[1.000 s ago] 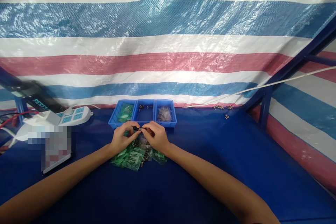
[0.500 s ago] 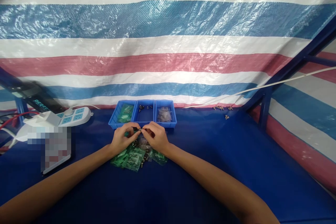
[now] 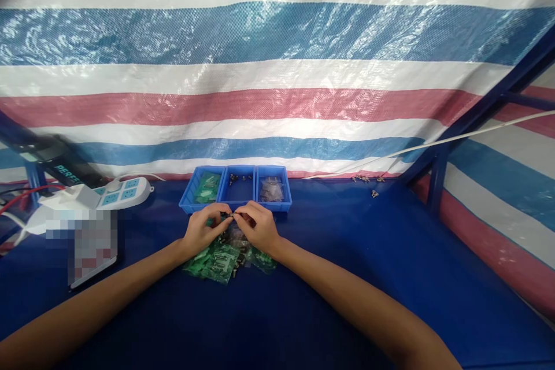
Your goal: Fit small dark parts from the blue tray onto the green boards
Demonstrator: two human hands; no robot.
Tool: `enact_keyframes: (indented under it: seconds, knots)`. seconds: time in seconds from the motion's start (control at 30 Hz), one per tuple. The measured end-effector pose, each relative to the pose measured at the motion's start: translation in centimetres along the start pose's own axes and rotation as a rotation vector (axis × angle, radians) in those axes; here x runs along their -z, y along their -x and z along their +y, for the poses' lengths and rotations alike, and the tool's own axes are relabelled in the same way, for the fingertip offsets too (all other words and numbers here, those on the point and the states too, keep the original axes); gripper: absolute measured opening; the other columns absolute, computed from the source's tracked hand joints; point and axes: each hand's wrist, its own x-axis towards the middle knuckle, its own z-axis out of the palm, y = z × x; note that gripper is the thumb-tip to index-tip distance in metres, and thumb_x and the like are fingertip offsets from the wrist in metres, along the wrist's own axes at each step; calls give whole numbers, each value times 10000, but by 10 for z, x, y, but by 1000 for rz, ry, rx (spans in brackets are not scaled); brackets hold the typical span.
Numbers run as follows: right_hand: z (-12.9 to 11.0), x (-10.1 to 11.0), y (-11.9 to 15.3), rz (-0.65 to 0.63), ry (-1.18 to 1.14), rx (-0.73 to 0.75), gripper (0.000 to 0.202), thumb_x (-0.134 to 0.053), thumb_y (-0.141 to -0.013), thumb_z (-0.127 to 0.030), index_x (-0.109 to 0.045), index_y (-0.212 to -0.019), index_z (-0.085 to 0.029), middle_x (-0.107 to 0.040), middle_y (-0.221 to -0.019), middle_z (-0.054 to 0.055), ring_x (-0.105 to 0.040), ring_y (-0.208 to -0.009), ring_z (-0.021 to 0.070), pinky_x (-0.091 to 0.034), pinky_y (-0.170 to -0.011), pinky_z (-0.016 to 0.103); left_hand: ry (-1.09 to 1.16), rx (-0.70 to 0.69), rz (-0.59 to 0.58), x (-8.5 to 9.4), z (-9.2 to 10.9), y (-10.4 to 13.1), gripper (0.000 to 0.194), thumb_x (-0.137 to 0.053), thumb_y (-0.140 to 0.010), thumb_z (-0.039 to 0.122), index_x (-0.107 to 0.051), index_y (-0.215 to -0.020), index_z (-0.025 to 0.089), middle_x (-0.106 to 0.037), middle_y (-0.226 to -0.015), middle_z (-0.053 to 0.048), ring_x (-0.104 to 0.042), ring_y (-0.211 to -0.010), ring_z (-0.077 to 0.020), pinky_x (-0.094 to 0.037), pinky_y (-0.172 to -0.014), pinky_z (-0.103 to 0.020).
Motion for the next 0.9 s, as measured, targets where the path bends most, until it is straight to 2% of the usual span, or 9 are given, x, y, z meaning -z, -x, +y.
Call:
enact_keyframes:
  seconds: [0.8,0.9]
  knots:
    - [0,0,0,-1,-1,-1,165,-493,-913,-267,-624,-896,-168,-543,-682,29,-486,-545,118,-403,-512,256,46,-15,1,2,2,-2,164,-600,-843,228,-535,-987,184,-479,-527,77,-452,-403,-62,-419,-480,-178]
    - [0,0,0,1,-2,0,160,-495,-911,-260,-624,-894,-167,-548,-685,33,-485,-548,119,-401,-513,258,49,-12,-1,2,2,-2,161,-596,-846,227,-537,-989,186,-499,-542,70,-449,-405,-63,-416,-475,-180]
